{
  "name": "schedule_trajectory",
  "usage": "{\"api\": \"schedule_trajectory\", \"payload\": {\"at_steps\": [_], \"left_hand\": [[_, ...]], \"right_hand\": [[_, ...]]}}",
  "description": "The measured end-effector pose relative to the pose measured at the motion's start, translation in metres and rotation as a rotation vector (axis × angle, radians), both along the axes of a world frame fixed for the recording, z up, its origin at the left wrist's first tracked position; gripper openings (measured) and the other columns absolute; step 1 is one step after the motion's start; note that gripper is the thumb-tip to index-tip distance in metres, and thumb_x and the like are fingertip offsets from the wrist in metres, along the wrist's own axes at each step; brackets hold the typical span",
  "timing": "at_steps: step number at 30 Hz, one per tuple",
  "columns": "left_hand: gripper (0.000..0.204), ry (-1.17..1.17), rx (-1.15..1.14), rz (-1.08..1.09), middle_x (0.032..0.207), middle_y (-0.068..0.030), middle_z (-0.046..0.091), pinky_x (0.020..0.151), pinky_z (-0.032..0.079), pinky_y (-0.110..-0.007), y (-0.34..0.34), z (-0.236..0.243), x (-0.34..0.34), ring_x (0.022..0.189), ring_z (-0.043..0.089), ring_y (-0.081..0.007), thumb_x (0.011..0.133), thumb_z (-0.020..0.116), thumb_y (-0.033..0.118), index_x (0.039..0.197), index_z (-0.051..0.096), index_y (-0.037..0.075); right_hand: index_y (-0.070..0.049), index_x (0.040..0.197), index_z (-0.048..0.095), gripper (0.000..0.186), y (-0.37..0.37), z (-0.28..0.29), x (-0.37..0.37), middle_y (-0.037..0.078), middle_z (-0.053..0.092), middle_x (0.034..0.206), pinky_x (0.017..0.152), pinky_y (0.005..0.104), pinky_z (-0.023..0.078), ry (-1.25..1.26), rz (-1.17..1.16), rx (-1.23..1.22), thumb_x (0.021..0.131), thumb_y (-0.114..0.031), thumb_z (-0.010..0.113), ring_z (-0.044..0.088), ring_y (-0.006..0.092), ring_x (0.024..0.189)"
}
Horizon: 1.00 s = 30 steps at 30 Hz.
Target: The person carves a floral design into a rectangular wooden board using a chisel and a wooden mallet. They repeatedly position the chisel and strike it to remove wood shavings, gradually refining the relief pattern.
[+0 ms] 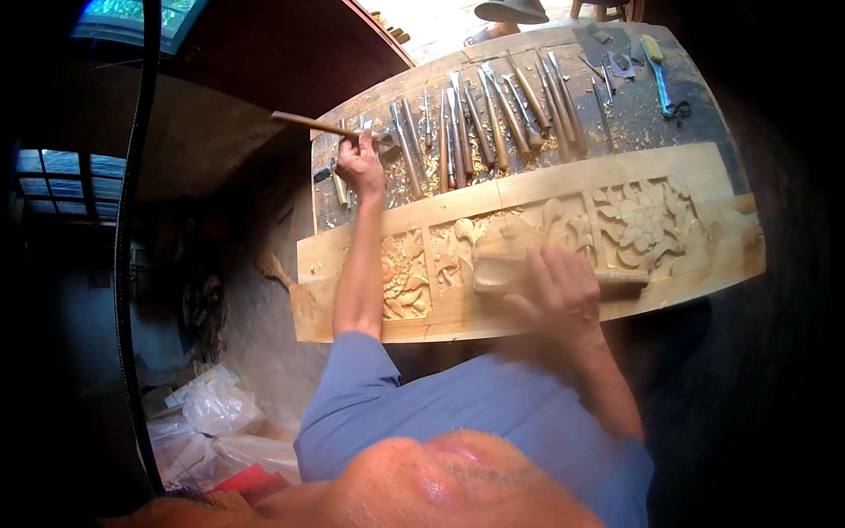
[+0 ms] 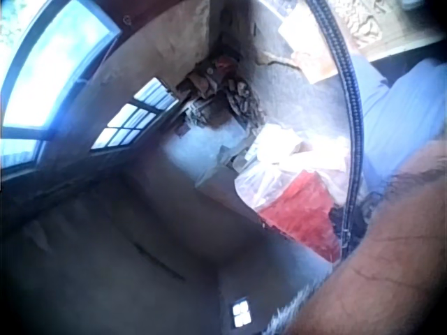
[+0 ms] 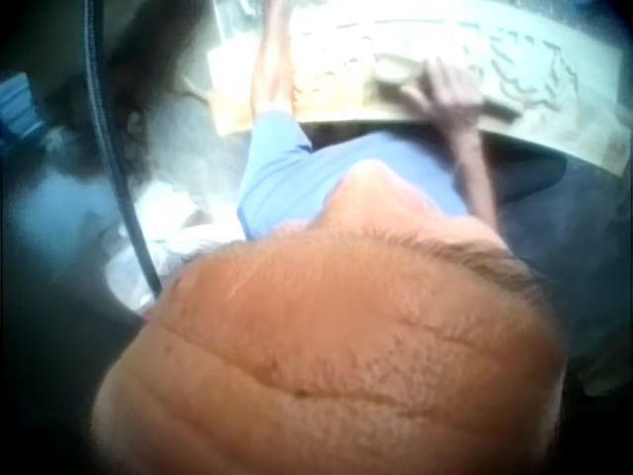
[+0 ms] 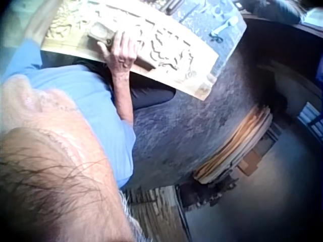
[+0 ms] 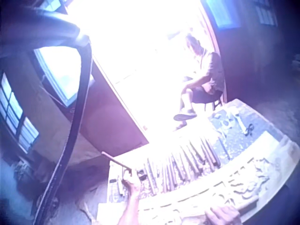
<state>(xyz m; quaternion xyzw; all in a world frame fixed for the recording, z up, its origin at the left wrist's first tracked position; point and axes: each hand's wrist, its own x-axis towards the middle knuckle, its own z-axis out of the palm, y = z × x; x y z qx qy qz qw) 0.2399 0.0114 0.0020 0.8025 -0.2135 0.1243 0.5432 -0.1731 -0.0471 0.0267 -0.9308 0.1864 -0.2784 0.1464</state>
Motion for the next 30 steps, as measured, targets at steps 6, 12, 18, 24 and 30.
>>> {"api": "schedule_trajectory", "payload": {"at_steps": [6,12,18,24,30], "left_hand": [[0.023,0.01,-0.316,-0.192,0.095,-0.0134,0.076,0.078,0.065,-0.034,0.04,0.047,-0.101,0.084,0.074,-0.0193,0.107,0.062,0.021,0.104,0.068,-0.001],[0.019,0.071,-0.427,-0.274,0.104,-0.0153,0.074,0.086,0.062,-0.034,0.066,0.04,-0.186,0.098,0.073,-0.0207,0.108,0.058,0.014,0.117,0.061,-0.003],[0.015,-0.002,-0.297,-0.243,0.106,-0.0116,0.074,0.083,0.059,-0.034,0.061,0.037,-0.218,0.095,0.071,-0.0197,0.107,0.062,0.013,0.11,0.067,-0.001],[0.022,-0.43,0.195,-0.395,0.103,-0.017,0.074,0.079,0.06,-0.043,0.051,0.053,-0.243,0.092,0.074,-0.0344,0.094,0.068,0.002,0.116,0.072,0.004],[0.032,-0.682,0.203,-0.677,0.114,-0.0148,0.073,0.072,0.061,-0.037,0.048,0.045,-0.272,0.087,0.075,-0.0273,0.086,0.076,0.009,0.118,0.076,0.009]], "right_hand": [[-0.001,0.13,0.066,0.077,0.003,-0.001,0.0,0.016,0.068,0.121,0.098,0.0471,0.052,0.004,0.004,-0.013,0.072,-0.046,0.087,0.065,0.0352,0.11],[0.0,0.127,0.067,0.076,0.003,-0.004,-0.001,0.017,0.069,0.119,0.095,0.0464,0.053,-0.018,-0.014,-0.022,0.07,-0.045,0.088,0.067,0.0351,0.108],[-0.002,0.124,0.068,0.072,0.0,-0.002,-0.001,0.016,0.069,0.114,0.095,0.0461,0.052,-0.01,0.013,-0.051,0.076,-0.053,0.083,0.067,0.0332,0.106],[-0.004,0.139,0.061,0.078,0.005,0.038,-0.028,0.016,0.072,0.116,0.101,0.0469,0.054,-0.233,-0.004,0.107,0.075,-0.036,0.091,0.07,0.0316,0.107],[-0.002,0.136,0.065,0.056,0.021,0.055,-0.044,0.016,0.076,0.113,0.078,0.0349,0.06,-0.455,0.28,0.646,0.09,-0.028,0.081,0.076,0.0257,0.085]]}}
